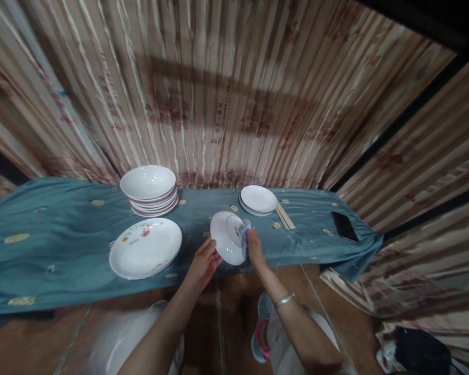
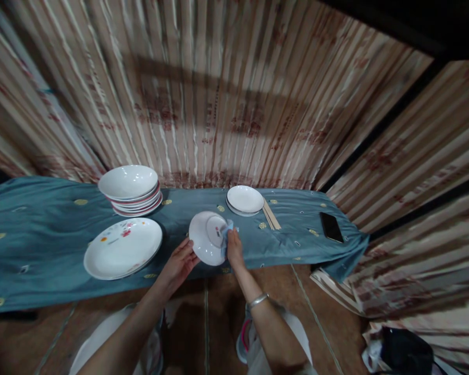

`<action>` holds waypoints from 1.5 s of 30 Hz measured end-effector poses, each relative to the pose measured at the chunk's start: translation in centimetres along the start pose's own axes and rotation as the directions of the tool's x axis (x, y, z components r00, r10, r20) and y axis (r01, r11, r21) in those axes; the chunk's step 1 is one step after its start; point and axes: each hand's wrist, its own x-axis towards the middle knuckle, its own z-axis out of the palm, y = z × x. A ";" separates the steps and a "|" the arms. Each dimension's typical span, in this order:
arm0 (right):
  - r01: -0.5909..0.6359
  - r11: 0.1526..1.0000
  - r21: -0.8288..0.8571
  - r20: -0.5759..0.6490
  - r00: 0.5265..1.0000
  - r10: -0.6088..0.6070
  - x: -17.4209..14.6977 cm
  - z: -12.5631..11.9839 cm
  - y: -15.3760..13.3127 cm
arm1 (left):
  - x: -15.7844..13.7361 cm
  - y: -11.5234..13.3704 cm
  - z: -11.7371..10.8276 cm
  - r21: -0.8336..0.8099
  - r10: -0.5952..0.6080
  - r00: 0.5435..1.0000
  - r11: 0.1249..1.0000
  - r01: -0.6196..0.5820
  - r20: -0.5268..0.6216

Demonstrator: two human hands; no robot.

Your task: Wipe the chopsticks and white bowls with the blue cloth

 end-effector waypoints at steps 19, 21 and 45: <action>0.459 0.787 -0.412 0.305 0.883 -0.356 -7.9 -0.2 -3.7 | 1.0 0.5 0.1 -0.108 0.031 0.995 0.993 -0.041 -0.090; 0.526 0.718 -0.456 0.356 0.847 -0.395 -8.0 0.0 -4.1 | 0.9 0.5 0.1 -0.107 0.026 0.994 0.994 -0.038 -0.110; 0.757 0.429 -0.492 0.609 0.652 -0.452 -7.5 1.9 -6.5 | 1.0 0.3 -0.4 -0.079 0.076 0.996 0.994 -0.080 -0.049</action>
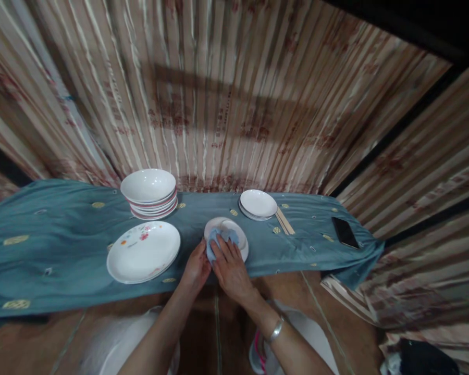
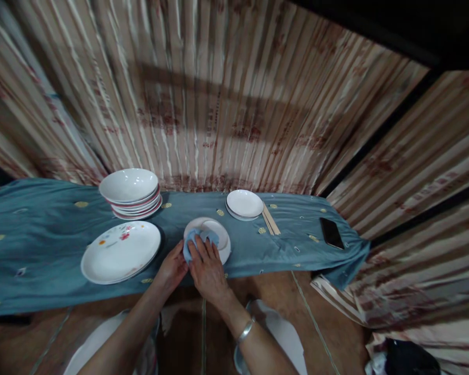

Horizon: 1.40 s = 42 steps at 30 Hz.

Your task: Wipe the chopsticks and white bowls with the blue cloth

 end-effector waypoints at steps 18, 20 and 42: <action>-0.278 0.951 0.135 -0.029 0.958 0.285 -0.4 -0.7 5.7 | 0.5 0.0 -0.2 0.076 0.002 0.999 0.997 0.002 -0.047; -0.296 0.940 0.168 -0.008 0.954 0.301 0.2 -0.5 6.2 | 0.5 0.0 -0.1 0.080 0.002 0.999 0.997 0.003 -0.052; -0.126 0.927 0.354 -0.028 0.989 0.145 1.3 -1.3 2.2 | 0.3 -0.3 0.2 0.039 0.005 0.999 0.999 -0.007 0.044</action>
